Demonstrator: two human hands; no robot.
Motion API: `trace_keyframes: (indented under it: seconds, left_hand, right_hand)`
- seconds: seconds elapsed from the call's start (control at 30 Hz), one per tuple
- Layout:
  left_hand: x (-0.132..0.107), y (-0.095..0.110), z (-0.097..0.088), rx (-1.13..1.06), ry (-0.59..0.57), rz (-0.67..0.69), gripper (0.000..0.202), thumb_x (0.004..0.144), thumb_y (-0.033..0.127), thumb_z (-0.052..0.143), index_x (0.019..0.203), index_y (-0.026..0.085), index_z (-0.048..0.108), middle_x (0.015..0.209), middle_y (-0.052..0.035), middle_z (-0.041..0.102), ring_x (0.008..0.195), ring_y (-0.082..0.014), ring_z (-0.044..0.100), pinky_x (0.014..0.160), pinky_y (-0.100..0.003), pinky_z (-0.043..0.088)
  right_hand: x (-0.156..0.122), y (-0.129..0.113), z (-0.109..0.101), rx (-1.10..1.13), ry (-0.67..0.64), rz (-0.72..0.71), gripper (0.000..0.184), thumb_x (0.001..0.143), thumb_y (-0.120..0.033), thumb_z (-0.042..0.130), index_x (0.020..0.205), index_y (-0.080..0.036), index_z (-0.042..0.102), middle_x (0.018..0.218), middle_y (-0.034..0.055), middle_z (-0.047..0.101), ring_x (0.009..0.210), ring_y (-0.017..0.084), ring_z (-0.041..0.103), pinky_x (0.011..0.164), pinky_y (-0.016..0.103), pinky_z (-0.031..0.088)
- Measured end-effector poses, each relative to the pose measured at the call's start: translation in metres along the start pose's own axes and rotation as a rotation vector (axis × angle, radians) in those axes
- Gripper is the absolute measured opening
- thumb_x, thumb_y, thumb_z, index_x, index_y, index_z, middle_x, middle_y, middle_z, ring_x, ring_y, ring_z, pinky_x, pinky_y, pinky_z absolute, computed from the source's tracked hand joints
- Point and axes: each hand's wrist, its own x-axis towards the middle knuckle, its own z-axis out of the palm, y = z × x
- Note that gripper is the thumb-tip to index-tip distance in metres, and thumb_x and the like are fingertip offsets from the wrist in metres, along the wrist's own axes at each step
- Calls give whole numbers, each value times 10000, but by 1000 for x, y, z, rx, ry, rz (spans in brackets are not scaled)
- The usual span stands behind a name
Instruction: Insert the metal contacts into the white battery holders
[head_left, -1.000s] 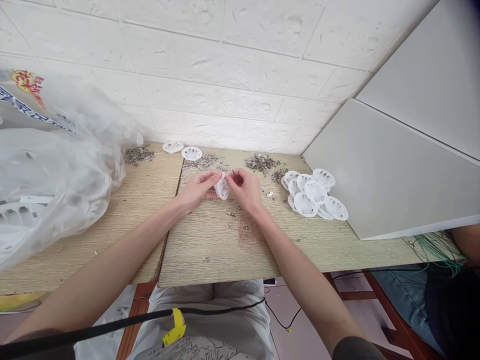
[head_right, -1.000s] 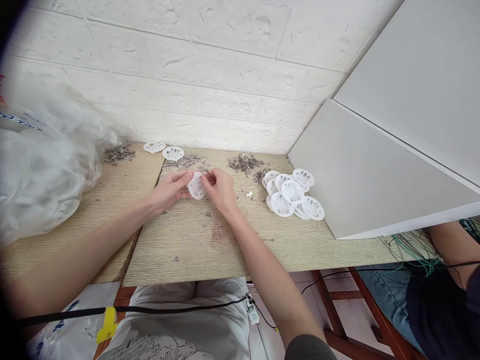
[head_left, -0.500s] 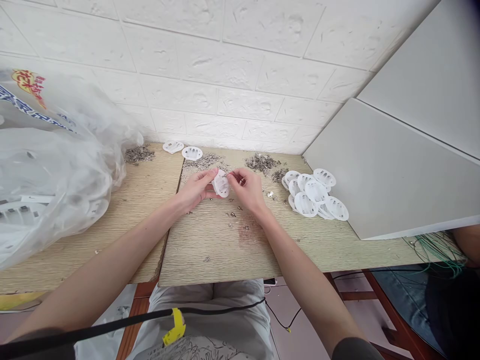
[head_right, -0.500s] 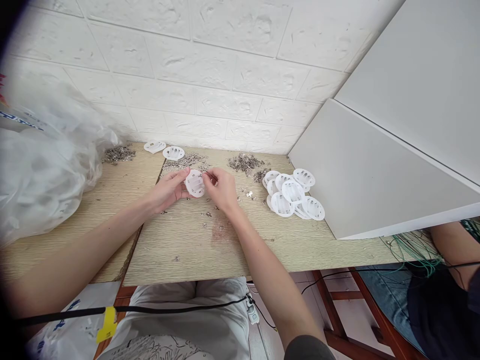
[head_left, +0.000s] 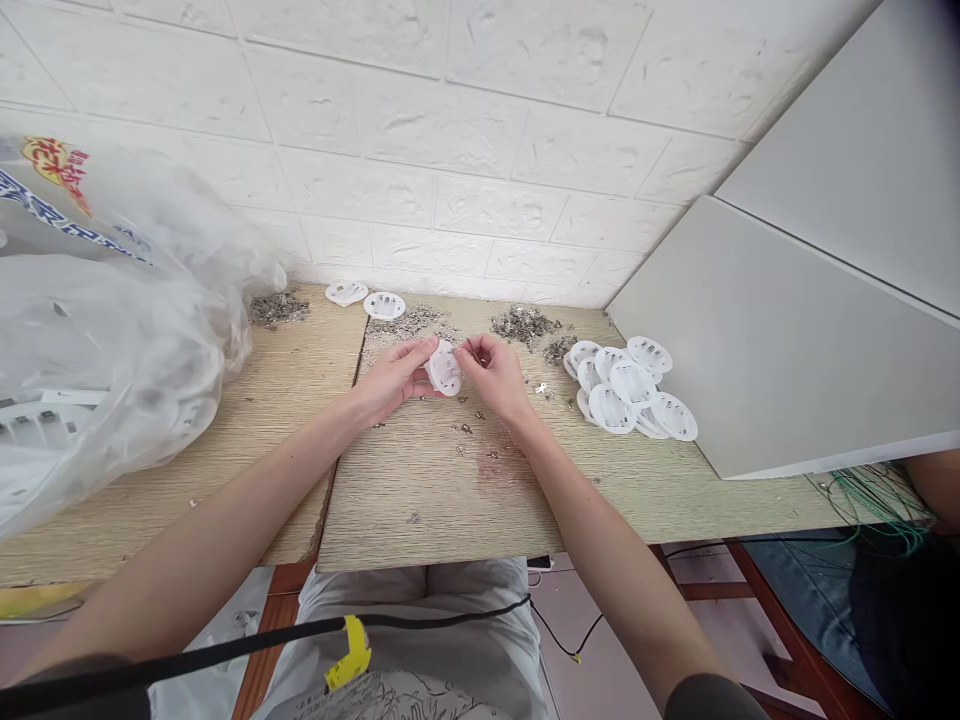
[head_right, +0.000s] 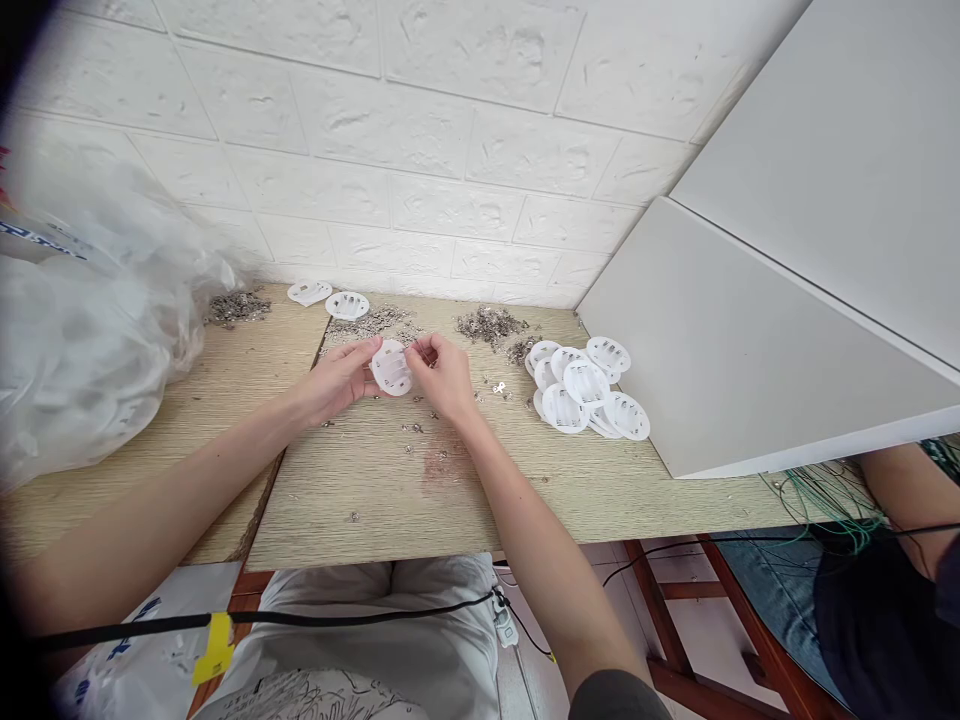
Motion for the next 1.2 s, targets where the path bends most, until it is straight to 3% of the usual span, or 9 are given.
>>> trace_keyframes:
  seconds: [0.6,0.9,1.03,1.2]
  left_hand:
    - [-1,-2,2,43,8,25,323,801,452,683,866,136,680,848,-80,689,746,-180,652,686,-329,558]
    - [1,-3,-2,77,67,25,359,801,491,673,839,134,686,826,-94,715,723,-180,663,725,-345,559]
    - [3,2,-5,48,140,-22,315,863,434,614,838,126,673,847,-118,724,729,-188,668,672,-325,561]
    - [5,8,-12,73,218,-35,328,873,446,580,798,137,659,795,-114,711,697,-199,654,590,-305,545]
  right_hand:
    - [-4,2,6,-60,43,-8,199,787,-338,595,675,-179,558,635,6,583,571,120,466,550,263,365]
    - [-2,5,1,-68,-100,-87,358,842,-362,527,547,-196,412,544,-33,358,549,104,329,537,265,260]
    - [1,4,-5,-95,-178,-93,322,865,-373,519,614,-175,557,570,-29,410,562,108,342,548,265,260]
    - [2,3,-10,-188,-213,-78,277,889,-365,512,877,-167,706,677,-3,594,603,126,452,595,260,332]
